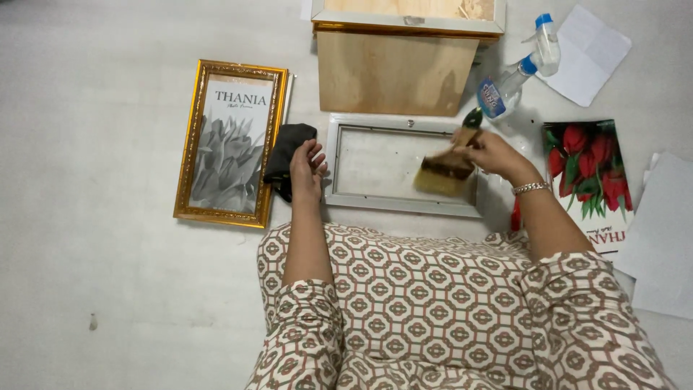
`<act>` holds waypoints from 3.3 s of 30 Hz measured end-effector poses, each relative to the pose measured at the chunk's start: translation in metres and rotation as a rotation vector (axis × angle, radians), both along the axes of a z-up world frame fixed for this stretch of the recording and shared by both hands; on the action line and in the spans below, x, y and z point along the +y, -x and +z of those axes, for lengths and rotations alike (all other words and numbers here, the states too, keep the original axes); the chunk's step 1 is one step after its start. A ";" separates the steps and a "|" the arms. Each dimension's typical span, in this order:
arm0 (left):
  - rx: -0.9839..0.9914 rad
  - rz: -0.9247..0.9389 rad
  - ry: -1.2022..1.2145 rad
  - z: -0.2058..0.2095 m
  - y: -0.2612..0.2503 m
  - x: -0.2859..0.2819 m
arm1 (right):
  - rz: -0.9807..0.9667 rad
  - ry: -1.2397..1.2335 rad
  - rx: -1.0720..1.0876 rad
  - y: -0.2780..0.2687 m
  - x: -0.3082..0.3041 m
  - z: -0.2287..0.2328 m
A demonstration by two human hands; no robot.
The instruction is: Disassembling a picture frame, applying a liquid to the interior with a brush, and reassembling the components.
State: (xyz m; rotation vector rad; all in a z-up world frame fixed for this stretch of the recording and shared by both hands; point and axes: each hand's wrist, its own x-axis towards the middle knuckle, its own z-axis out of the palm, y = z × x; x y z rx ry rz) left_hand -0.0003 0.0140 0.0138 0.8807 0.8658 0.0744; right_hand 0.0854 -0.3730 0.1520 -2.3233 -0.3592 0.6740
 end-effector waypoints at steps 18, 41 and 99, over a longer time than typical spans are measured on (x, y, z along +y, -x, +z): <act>-0.013 0.015 -0.001 0.006 0.001 -0.001 | -0.179 0.225 -0.507 -0.013 -0.007 -0.059; 0.025 0.085 -0.001 -0.012 -0.008 0.001 | 0.035 0.215 -0.749 0.030 0.223 -0.062; 0.028 0.342 0.027 -0.012 -0.004 0.018 | 0.094 -0.213 -0.361 0.069 0.239 -0.004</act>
